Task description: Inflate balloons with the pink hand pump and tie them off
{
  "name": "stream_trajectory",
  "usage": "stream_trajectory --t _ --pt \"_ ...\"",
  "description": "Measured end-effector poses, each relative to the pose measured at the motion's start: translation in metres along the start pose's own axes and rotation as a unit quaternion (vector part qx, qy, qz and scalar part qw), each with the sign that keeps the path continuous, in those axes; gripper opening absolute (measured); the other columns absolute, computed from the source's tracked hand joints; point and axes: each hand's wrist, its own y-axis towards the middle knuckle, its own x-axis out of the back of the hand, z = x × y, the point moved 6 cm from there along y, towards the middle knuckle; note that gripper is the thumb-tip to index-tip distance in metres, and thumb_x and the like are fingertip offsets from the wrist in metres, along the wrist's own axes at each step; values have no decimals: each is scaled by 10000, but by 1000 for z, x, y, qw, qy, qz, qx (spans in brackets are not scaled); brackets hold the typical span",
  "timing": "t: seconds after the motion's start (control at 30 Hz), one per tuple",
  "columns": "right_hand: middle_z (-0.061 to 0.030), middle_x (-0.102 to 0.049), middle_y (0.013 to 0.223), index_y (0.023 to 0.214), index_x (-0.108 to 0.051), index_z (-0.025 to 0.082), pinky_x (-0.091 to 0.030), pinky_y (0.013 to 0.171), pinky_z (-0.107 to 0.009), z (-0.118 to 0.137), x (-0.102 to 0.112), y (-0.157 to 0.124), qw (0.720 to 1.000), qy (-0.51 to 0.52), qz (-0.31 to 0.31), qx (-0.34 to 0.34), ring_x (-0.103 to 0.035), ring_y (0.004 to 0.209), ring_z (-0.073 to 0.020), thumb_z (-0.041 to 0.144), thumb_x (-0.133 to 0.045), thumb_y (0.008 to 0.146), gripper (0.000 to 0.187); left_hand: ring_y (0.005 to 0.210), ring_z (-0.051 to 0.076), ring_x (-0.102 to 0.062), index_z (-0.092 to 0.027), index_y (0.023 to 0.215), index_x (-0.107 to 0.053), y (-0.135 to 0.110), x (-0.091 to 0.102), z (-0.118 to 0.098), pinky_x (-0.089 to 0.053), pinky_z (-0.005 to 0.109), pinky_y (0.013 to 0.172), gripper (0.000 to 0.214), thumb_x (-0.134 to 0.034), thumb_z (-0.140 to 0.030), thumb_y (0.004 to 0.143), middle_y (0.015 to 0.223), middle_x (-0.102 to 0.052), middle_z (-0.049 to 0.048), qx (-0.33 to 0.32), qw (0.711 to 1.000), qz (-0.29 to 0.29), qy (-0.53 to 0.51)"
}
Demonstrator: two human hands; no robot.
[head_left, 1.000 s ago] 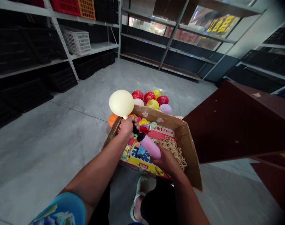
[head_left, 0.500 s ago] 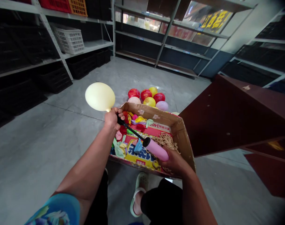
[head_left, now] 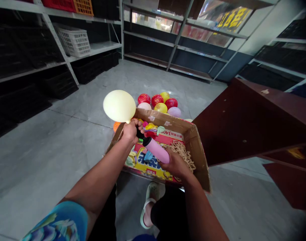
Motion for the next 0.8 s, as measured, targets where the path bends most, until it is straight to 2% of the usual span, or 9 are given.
stream_trajectory --t 0.1,0.23,0.33,0.47,0.7,0.8 --pt "-3 -654 847 951 -575 205 -367 609 -230 -9 3 -3 1000 22 18 10 -567 710 -159 245 -645 647 314 369 63 -327 -182 573 -329 5 3 -22 -278 178 344 182 -419 -29 616 500 -357 -38 -14 1000 4 -10" --pt "-6 -668 878 977 -596 201 -407 653 -249 -28 7 -11 998 39 43 10 -581 741 -169 198 -630 619 360 374 56 -332 -183 606 -331 13 15 -53 -278 164 347 181 -411 -25 645 526 -362 -43 -43 998 -22 -28" --pt "-29 -673 918 999 -596 193 -418 674 -262 -37 8 -15 998 31 55 0 -589 764 -181 214 -633 630 371 373 55 -333 -185 620 -334 16 23 -61 -282 165 349 181 -418 -31 666 543 -361 -48 -53 997 -35 -36" --pt "-43 -677 919 1000 -587 200 -407 669 -264 -33 3 -14 998 -14 51 -21 -595 768 -191 232 -655 623 385 378 52 -332 -181 597 -326 17 22 -50 -270 161 345 186 -426 -32 645 545 -359 -43 -58 998 -12 -32" --pt "-51 -681 917 1025 -565 209 -374 622 -247 -3 -9 -1 999 -40 -5 -14 -607 754 -190 269 -658 664 378 372 60 -332 -180 554 -325 4 9 -4 -279 170 336 194 -442 -36 609 503 -358 -35 -16 1000 22 3" --pt "-42 -678 928 1055 -557 222 -373 617 -245 4 -8 2 999 -32 -16 -13 -607 759 -188 304 -658 683 394 378 62 -342 -179 552 -346 -1 2 1 -290 175 340 188 -458 -44 618 503 -378 -30 -19 999 34 13"
